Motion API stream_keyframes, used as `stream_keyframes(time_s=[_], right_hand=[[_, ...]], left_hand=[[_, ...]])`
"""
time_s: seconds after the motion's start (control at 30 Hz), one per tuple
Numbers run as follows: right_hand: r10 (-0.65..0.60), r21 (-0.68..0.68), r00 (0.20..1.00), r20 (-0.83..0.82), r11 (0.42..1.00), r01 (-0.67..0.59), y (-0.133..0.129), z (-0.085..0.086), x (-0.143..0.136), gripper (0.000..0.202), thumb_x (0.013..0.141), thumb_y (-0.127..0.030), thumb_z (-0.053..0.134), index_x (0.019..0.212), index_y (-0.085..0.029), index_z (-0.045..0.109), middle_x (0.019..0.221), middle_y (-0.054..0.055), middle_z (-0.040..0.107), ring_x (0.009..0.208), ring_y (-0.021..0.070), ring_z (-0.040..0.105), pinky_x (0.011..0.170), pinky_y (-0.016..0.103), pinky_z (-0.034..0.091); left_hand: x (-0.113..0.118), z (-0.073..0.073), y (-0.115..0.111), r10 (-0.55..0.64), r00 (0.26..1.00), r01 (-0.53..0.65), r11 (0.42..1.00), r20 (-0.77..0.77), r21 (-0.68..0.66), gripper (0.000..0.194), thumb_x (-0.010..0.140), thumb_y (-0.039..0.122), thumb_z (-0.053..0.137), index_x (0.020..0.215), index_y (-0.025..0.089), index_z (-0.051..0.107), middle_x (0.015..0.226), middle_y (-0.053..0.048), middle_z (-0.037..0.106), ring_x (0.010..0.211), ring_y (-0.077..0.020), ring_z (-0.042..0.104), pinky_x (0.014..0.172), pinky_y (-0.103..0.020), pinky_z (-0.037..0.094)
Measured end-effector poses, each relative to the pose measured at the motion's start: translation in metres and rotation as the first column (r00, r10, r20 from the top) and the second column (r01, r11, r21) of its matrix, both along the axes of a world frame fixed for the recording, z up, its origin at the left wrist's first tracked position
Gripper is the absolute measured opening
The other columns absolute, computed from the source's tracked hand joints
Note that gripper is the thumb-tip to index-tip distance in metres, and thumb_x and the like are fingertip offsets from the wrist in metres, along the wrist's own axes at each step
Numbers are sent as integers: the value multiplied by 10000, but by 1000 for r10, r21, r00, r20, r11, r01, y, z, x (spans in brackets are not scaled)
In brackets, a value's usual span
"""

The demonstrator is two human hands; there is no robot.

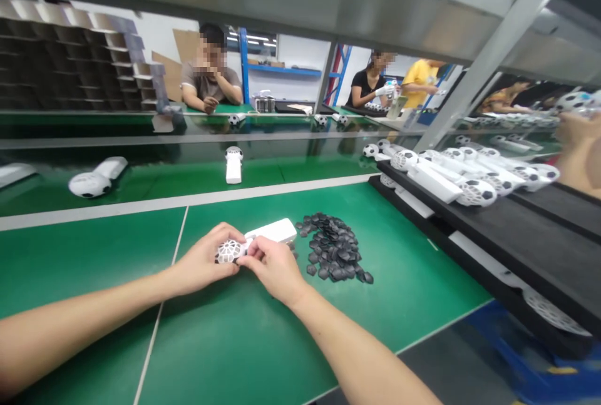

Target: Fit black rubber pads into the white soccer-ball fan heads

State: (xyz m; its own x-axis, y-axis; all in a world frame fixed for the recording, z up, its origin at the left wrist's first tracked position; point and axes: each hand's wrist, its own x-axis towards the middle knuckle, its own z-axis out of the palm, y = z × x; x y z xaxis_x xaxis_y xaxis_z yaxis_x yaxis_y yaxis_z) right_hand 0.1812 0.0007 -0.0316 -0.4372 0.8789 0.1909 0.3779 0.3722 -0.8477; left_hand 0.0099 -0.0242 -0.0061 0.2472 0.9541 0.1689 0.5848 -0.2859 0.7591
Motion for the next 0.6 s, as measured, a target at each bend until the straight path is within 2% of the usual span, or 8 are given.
stream_keyframes(time_s=[0.07, 0.17, 0.23, 0.3, 0.37, 0.4, 0.5, 0.6], right_hand=[[-26, 148, 995, 100, 989, 11, 4, 2, 7, 170, 820, -341, 546, 755, -185, 560, 682, -10, 595, 608, 112, 527, 584, 223, 429], [-265, 446, 913, 311, 889, 106, 18, 3, 33, 188, 814, -336, 541, 898, -176, 593, 925, 78, 629, 904, 224, 556, 796, 357, 448], [-452, 539, 771, 449, 825, 170, 32, 1, 55, 284, 788, -361, 557, 982, -160, 603, 1084, 137, 595, 1014, 306, 524, 832, 450, 434], [-559, 540, 601, 571, 807, 238, 45, -2, 75, 360, 780, -433, 531, 1015, -175, 620, 1168, 170, 557, 1066, 386, 494, 769, 510, 446], [-568, 507, 506, 649, 819, 269, 54, -5, 89, 427, 800, -488, 461, 1083, -202, 603, 1213, 169, 539, 1095, 402, 485, 742, 529, 450], [-543, 475, 488, 683, 838, 266, 56, -6, 93, 438, 810, -494, 434, 1103, -211, 596, 1206, 158, 552, 1074, 389, 511, 739, 520, 457], [-417, 372, 501, 758, 908, 193, 56, -8, 95, 390, 828, -416, 419, 1117, -220, 593, 1129, 109, 621, 961, 323, 598, 719, 447, 484], [-381, 375, 511, 771, 919, 120, 53, -10, 91, 342, 832, -283, 410, 1103, -197, 600, 1059, 92, 659, 902, 276, 632, 734, 392, 491]], left_hand=[[-10, 3, 10, 57, 998, -57, 998, 1, 15, 324, 582, 143, 589, 898, 209, 569, 942, -7, 520, 875, -190, 543, 793, -316, 445], [-36, 13, 41, 280, 959, -277, 958, -33, 77, 369, 588, 147, 650, 944, 200, 569, 991, -15, 527, 883, -188, 550, 792, -303, 459], [-61, 20, 70, 452, 890, -442, 886, -51, 137, 388, 655, 177, 646, 1028, 180, 539, 1078, -47, 503, 964, -207, 526, 853, -332, 439], [-91, 23, 97, 585, 807, -565, 805, -80, 183, 398, 751, 220, 604, 1126, 154, 486, 1168, -84, 467, 1068, -229, 476, 934, -388, 386], [-117, 19, 116, 651, 748, -626, 757, -132, 188, 413, 814, 274, 577, 1189, 154, 451, 1241, -103, 436, 1130, -259, 435, 954, -460, 360], [-127, 14, 122, 665, 728, -642, 746, -163, 178, 430, 827, 300, 572, 1212, 160, 440, 1270, -109, 420, 1145, -273, 425, 953, -486, 357], [-142, -9, 126, 654, 715, -636, 755, -249, 158, 510, 838, 357, 567, 1286, 194, 386, 1355, -116, 348, 1180, -299, 401, 956, -515, 357], [-147, -22, 123, 623, 716, -593, 781, -313, 196, 539, 844, 389, 554, 1315, 213, 358, 1375, -110, 335, 1212, -297, 373, 980, -510, 335]])
